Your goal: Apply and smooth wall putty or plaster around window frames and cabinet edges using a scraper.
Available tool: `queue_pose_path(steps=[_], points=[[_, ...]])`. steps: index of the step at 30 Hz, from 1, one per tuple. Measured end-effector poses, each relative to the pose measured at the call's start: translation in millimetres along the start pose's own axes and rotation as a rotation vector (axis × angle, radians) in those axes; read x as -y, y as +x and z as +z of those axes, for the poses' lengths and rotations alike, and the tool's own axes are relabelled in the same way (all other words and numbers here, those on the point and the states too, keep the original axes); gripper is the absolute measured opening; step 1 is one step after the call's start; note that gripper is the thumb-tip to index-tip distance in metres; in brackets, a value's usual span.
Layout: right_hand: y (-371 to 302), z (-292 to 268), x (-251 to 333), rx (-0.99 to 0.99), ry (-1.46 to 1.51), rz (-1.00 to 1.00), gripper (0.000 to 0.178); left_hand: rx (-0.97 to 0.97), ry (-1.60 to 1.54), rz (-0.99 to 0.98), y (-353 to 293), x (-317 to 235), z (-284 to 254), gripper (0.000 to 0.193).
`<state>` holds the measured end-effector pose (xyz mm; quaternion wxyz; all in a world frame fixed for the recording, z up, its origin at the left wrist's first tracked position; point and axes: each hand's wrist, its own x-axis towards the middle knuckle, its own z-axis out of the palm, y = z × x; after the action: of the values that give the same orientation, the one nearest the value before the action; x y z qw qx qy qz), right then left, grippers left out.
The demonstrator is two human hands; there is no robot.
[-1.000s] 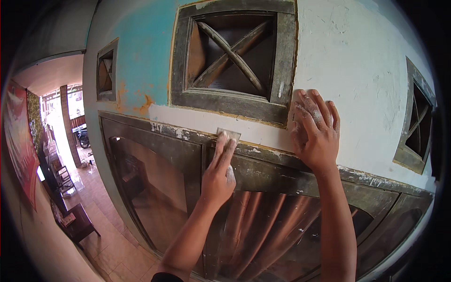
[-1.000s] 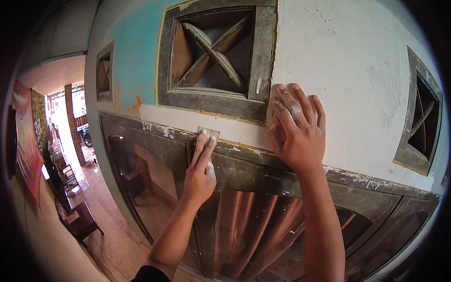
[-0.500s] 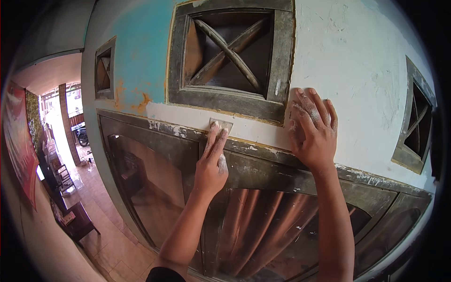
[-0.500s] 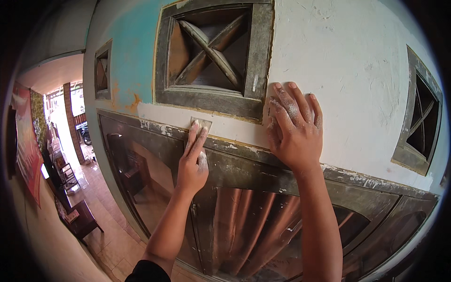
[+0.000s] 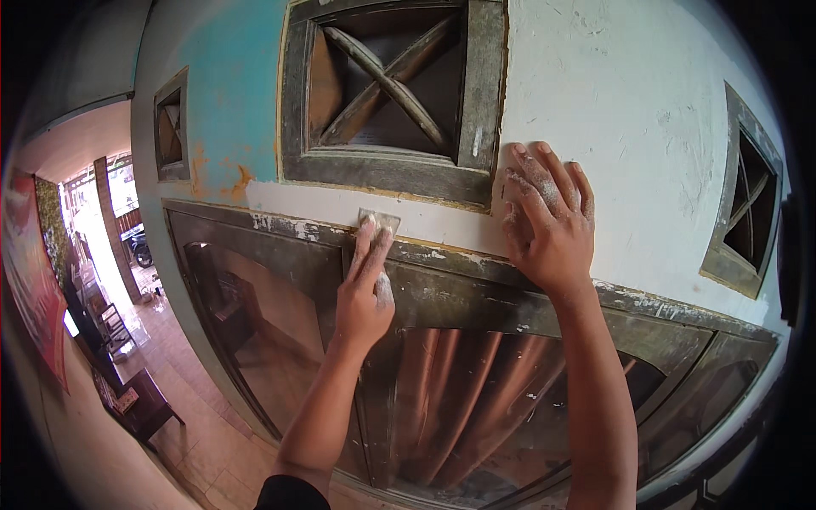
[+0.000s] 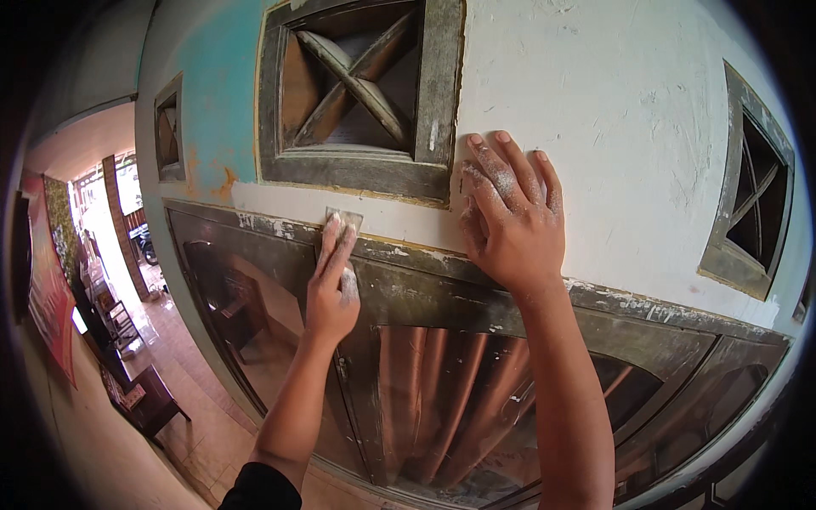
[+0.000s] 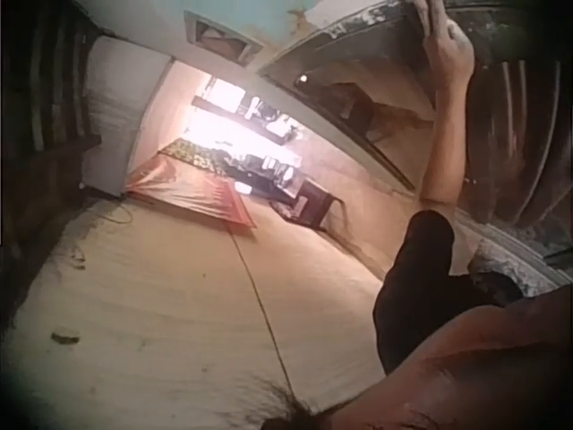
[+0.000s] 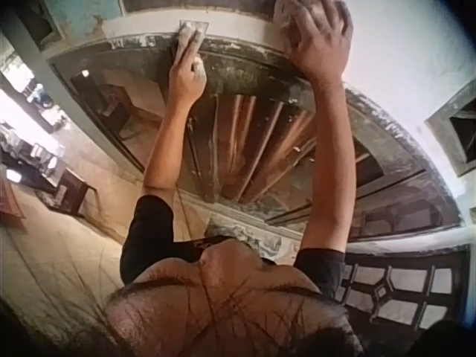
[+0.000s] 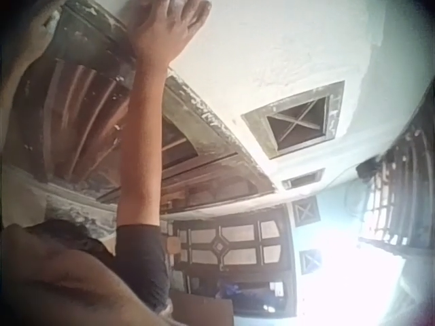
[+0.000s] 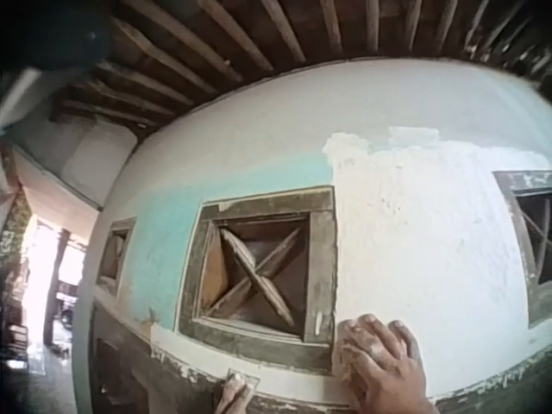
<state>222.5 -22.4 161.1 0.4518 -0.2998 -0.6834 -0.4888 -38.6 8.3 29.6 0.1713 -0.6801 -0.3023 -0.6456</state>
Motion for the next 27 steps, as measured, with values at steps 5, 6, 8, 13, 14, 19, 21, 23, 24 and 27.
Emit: queue_pose_path(steps=[5, 6, 8, 13, 14, 19, 21, 23, 24, 27], points=[[-1.4, 2.5, 1.3, -0.016, 0.003, -0.001, 0.038, 0.011, 0.008, -0.017, -3.6, -3.2, -3.1, 0.072], [-1.3, 2.1, 0.7, -0.034, -0.014, -0.002, 0.038, 0.010, 0.005, -0.016, -4.8, -5.2, -1.0, 0.072], [-1.2, 2.3, 0.7, -0.034, -0.015, -0.003, 0.038, 0.024, -0.038, -0.041, -10.5, -9.1, 0.1, 0.071], [-0.5, 4.0, 0.7, -0.046, -0.007, -0.007, 0.037, -0.015, -0.084, 0.003, 4.3, -2.8, 1.7, 0.069], [-0.6, 4.5, 0.8, -0.047, -0.006, -0.007, 0.037, -0.015, -0.083, 0.004, -2.3, -0.4, 2.5, 0.069], [-0.3, 5.2, -0.6, -0.056, -0.016, -0.023, 0.037, 0.019, -0.050, -0.013, 0.2, -0.6, -2.6, 0.063], [-1.2, 2.3, 1.0, -0.034, -0.006, -0.014, 0.037, 0.022, -0.061, -0.026, 10.7, -6.7, -6.9, 0.059], [-0.6, 2.1, 0.0, -0.025, 0.000, -0.011, 0.037, 0.012, -0.060, -0.028, 3.9, -4.9, -3.8, 0.060], [-1.4, 2.2, -0.1, -0.023, 0.006, -0.005, 0.037, 0.005, -0.062, -0.031, -1.9, -3.5, -1.7, 0.060], [0.2, 5.2, 1.2, -0.039, 0.001, -0.001, 0.037, 0.007, -0.073, -0.026, -4.3, -1.3, -2.4, 0.062]])
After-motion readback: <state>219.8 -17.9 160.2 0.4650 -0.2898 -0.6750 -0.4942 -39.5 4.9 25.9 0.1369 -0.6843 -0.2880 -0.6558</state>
